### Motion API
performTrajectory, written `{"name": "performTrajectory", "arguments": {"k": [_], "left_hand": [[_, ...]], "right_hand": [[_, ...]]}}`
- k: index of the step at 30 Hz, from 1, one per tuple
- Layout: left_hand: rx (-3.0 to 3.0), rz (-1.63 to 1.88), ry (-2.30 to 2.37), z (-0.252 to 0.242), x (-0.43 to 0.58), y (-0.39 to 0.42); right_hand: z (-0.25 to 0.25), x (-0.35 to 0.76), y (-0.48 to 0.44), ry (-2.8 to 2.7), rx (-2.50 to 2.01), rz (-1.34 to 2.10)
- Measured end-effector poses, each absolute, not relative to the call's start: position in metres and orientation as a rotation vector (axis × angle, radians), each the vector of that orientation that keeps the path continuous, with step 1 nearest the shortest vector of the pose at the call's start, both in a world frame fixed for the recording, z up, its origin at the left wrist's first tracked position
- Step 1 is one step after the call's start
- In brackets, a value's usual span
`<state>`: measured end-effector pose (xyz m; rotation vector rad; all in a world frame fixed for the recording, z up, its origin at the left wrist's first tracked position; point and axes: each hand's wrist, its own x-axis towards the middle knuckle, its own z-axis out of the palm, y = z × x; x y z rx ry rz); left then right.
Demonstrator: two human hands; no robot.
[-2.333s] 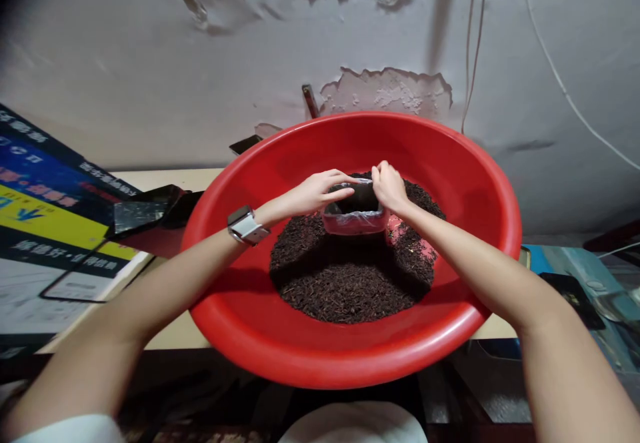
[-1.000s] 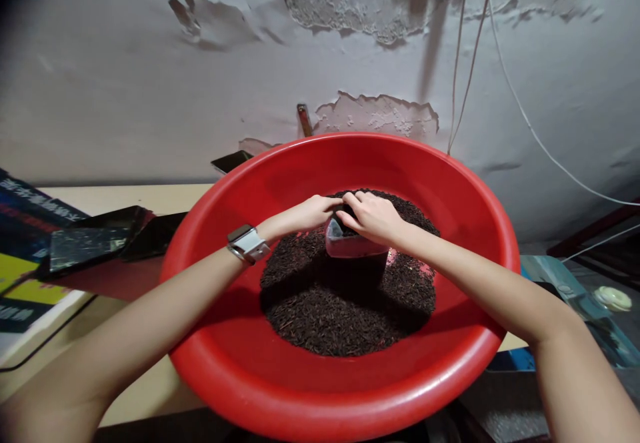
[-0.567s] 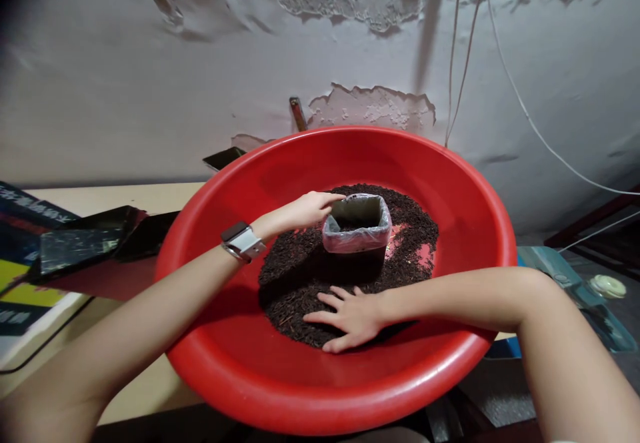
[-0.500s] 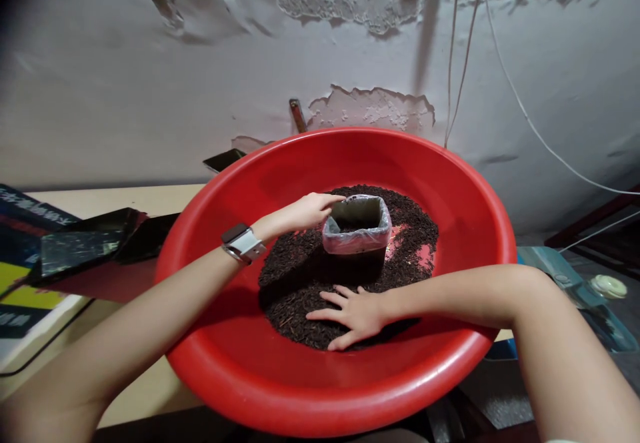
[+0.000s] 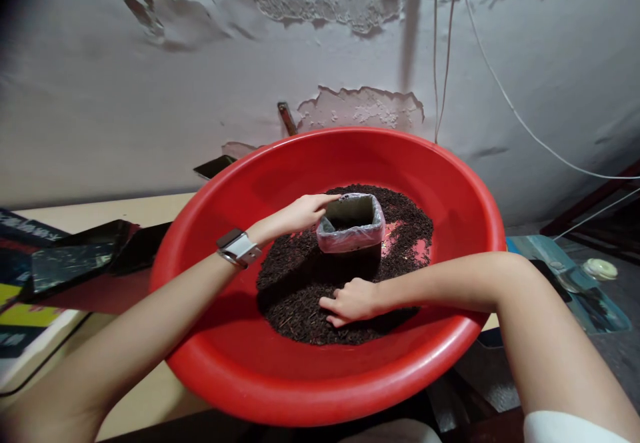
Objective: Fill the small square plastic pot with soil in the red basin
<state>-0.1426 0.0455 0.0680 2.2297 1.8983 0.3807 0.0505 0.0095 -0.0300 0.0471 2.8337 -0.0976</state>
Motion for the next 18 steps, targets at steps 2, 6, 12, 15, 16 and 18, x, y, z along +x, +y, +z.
{"name": "performTrajectory", "arguments": {"k": [2, 6, 12, 15, 16, 18], "left_hand": [[2.295, 0.471, 1.793, 0.065, -0.142, 0.047], [2.376, 0.590, 1.647, 0.064, -0.140, 0.047], [2.306, 0.799, 1.768, 0.074, -0.140, 0.046], [2.218, 0.791, 1.952, 0.074, -0.141, 0.047], [2.185, 0.761, 1.994, 0.074, -0.142, 0.047], [2.145, 0.684, 2.030, 0.073, -0.141, 0.047]], "right_hand": [[-0.023, 0.047, 0.012, 2.804, 0.026, -0.039], [-0.004, 0.037, 0.014, 2.841, -0.071, 0.028], [0.049, 0.027, 0.029, 3.173, 0.021, 0.111], [0.074, 0.028, 0.056, 3.330, 0.352, 0.134], [0.079, 0.029, 0.067, 3.365, 0.460, 0.115], [0.084, 0.031, 0.089, 3.396, 0.568, 0.035]]}}
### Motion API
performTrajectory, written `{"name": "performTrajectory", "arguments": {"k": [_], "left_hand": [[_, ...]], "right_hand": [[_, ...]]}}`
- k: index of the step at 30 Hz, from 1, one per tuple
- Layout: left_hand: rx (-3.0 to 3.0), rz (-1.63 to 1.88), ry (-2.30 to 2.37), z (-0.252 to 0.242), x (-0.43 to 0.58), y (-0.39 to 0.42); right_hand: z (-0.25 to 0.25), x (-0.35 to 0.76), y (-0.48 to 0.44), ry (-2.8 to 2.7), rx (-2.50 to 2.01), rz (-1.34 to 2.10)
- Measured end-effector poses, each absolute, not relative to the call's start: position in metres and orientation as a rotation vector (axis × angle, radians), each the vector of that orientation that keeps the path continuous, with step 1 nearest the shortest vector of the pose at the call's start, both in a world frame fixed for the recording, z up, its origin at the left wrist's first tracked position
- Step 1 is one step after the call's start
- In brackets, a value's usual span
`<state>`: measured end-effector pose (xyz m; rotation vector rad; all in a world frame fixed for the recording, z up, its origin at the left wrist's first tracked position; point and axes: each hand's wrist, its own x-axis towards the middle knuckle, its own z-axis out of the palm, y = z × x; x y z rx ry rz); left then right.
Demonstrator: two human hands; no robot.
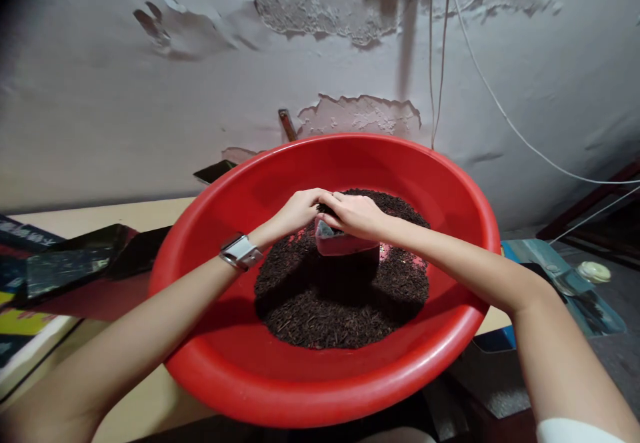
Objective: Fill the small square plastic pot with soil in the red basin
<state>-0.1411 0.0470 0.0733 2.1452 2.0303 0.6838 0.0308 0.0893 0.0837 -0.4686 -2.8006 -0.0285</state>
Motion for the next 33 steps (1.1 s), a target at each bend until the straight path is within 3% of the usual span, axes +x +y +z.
{"name": "performTrajectory", "arguments": {"k": [8, 14, 24, 28, 33], "left_hand": [[2.069, 0.519, 2.058, 0.069, -0.135, 0.044], [2.111, 0.488, 2.006, 0.067, -0.136, 0.046], [2.150, 0.514, 1.999, 0.063, -0.143, 0.050], [2.167, 0.525, 1.960, 0.061, -0.146, 0.052], [2.169, 0.474, 1.967, 0.060, -0.147, 0.053]], "right_hand": [[0.068, 0.034, 0.138, -2.719, -0.706, 0.129], [0.064, 0.031, 0.135, -2.722, -0.776, 0.036], [0.090, 0.035, 0.094, -2.627, -0.286, 0.240], [0.049, 0.037, 0.040, -2.938, 0.083, 0.544], [-0.030, 0.054, 0.006, -3.372, 0.252, 0.529]]}}
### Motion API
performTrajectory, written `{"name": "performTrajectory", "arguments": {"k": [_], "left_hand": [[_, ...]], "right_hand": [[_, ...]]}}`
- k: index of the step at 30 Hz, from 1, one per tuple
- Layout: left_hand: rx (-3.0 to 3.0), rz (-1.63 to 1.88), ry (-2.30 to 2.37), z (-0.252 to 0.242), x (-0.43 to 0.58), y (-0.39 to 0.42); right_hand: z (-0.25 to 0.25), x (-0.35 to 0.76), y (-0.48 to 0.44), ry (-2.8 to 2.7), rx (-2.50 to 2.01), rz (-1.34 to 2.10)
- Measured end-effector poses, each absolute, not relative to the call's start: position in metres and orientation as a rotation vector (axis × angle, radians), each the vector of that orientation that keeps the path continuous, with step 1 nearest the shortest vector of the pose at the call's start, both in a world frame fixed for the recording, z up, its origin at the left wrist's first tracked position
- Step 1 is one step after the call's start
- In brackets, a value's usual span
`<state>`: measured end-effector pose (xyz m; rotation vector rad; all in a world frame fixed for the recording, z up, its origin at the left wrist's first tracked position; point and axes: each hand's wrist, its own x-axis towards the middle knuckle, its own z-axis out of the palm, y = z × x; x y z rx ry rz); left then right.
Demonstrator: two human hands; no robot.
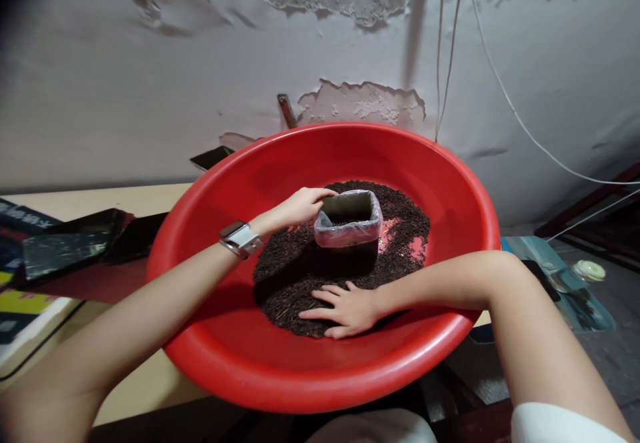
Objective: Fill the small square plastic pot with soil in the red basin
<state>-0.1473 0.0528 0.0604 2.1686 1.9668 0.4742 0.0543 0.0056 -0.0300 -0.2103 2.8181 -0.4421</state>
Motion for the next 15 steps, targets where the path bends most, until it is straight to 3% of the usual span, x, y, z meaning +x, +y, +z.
{"name": "performTrajectory", "arguments": {"k": [4, 15], "left_hand": [[2.200, 0.449, 1.965, 0.059, -0.148, 0.053], [2.160, 0.444, 1.941, 0.063, -0.145, 0.051]], "right_hand": [[-0.045, 0.056, 0.008, 2.862, -0.180, -0.319], [-0.026, 0.046, 0.012, 2.740, 0.073, -0.088]]}}
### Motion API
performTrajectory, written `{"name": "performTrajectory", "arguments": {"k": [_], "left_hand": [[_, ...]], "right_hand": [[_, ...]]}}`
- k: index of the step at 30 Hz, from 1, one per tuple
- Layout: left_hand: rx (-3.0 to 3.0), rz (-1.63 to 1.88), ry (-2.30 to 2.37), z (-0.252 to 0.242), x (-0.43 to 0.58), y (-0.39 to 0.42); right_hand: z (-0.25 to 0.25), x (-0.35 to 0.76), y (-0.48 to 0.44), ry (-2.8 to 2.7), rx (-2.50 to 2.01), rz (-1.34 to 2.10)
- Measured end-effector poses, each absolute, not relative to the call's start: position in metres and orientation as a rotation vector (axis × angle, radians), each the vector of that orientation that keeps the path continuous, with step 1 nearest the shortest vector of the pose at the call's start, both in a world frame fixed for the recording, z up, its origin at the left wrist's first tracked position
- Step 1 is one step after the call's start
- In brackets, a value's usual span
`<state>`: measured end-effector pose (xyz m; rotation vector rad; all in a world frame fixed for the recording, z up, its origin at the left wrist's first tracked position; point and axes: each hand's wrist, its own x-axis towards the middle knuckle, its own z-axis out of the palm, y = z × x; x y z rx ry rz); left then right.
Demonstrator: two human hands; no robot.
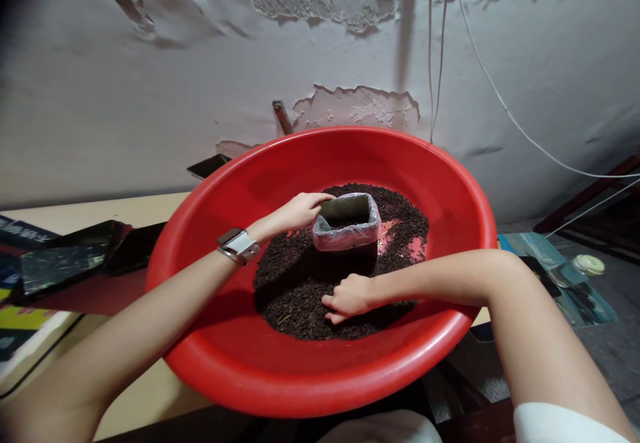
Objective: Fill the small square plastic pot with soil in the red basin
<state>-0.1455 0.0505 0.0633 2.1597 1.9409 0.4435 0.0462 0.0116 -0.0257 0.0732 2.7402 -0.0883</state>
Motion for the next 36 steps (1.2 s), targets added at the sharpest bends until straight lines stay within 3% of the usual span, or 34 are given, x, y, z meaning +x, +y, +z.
{"name": "performTrajectory", "arguments": {"k": [6, 14, 18, 23, 28, 36], "left_hand": [[2.163, 0.457, 1.922, 0.062, -0.150, 0.052], [2.175, 0.453, 1.909, 0.065, -0.150, 0.052], [2.187, 0.426, 1.901, 0.064, -0.151, 0.053], [2.178, 0.461, 1.908, 0.062, -0.153, 0.053], [2.174, 0.418, 1.898, 0.065, -0.151, 0.052], [2.216, 0.410, 1.891, 0.063, -0.155, 0.053]], "right_hand": [[0.037, 0.027, 0.017, 3.053, 0.061, 0.046], [0.086, 0.035, 0.083, 3.249, 0.746, 0.290], [0.073, 0.034, 0.077, 3.462, 0.442, 0.340], [0.013, 0.039, 0.018, 3.158, -0.439, -0.036], [-0.043, 0.059, 0.006, 2.763, -0.236, -0.375], [-0.044, 0.047, 0.012, 2.814, -0.227, -0.234]]}}
